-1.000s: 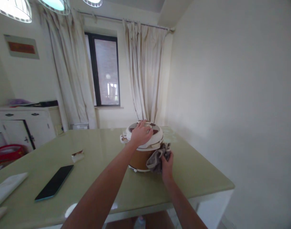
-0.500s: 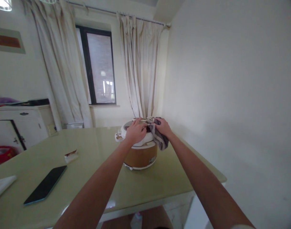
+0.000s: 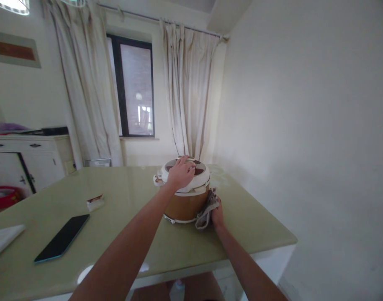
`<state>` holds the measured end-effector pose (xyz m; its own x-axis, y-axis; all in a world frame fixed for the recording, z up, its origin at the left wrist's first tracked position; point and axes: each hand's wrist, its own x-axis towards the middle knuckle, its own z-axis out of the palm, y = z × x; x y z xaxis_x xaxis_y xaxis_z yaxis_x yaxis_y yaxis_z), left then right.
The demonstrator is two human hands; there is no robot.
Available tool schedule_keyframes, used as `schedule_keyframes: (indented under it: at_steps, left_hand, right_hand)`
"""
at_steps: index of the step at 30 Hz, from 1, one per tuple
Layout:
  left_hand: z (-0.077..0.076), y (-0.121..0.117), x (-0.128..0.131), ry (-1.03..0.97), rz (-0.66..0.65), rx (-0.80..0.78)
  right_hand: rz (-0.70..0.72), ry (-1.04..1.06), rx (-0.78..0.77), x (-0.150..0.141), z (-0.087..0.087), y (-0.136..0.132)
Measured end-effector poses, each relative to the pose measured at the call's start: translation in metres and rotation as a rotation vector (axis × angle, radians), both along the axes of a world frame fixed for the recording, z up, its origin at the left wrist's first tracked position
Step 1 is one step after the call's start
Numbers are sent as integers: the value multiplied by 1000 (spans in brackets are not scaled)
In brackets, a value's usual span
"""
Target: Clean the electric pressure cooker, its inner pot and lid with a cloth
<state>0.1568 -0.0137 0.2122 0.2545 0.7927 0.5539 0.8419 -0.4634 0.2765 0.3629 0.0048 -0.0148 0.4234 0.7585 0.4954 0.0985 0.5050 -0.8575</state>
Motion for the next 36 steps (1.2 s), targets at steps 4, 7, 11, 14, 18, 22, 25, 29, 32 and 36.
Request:
schedule_keyframes:
  at_steps: [4, 7, 11, 14, 18, 22, 25, 29, 32, 36]
  left_hand:
    - [-1, 1, 0, -25, -3, 3]
    - [-2, 2, 0, -38, -7, 16]
    - [-1, 3, -1, -50, -15, 41]
    - [-1, 3, -1, -82, -39, 82]
    - [-3, 5, -3, -126, -106, 107]
    - [-5, 6, -4, -137, -107, 118]
    - [-5, 5, -3, -133, -102, 120]
    - [-2, 3, -2, -149, -91, 60]
    - [-1, 2, -2, -156, -86, 63]
    - [-1, 2, -2, -143, -75, 65]
  right_hand:
    - [-47, 27, 74, -8, 21, -9]
    - [-108, -79, 244, -9, 84, -10]
    - [-9, -675, 230, -10, 176, -12]
    - [-69, -954, 17, -12, 216, -1]
    - [-137, -1006, -238, -10, 232, 30]
    - [-191, -946, -299, 0, 228, 53]
    - [-242, -908, -296, 6, 215, 47]
    - [-279, -884, -291, -1, 199, 10]
    - [-304, -930, -290, -14, 196, -21]
    - [-306, -989, -342, -23, 207, -23]
